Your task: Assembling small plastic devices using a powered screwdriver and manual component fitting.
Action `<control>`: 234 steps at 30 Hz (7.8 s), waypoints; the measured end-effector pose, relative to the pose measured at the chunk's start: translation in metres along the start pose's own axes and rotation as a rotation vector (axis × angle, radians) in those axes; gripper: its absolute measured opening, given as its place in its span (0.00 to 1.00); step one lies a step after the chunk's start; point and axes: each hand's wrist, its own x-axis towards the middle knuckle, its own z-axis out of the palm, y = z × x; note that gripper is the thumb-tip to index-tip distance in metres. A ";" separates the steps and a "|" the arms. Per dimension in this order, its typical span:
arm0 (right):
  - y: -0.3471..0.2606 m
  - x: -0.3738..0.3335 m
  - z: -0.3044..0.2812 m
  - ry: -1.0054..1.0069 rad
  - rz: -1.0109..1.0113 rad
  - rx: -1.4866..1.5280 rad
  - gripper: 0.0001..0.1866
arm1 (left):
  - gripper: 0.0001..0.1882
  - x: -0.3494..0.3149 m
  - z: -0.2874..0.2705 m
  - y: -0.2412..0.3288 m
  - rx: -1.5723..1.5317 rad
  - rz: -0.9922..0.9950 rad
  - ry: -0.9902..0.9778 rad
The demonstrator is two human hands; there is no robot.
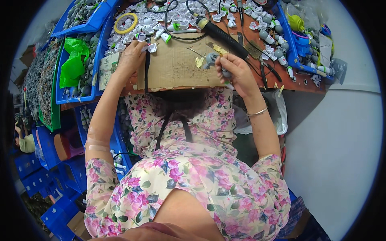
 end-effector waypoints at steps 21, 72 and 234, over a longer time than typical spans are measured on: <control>0.002 -0.045 -0.003 0.097 -0.146 0.072 0.11 | 0.09 0.018 -0.009 -0.003 -0.233 0.035 -0.015; 0.035 -0.054 0.008 0.055 -0.103 0.215 0.10 | 0.07 -0.041 0.004 0.077 -0.447 -0.008 0.082; 0.077 0.077 0.080 0.067 -0.201 -1.142 0.16 | 0.21 -0.087 0.003 0.084 -1.805 -0.580 -0.382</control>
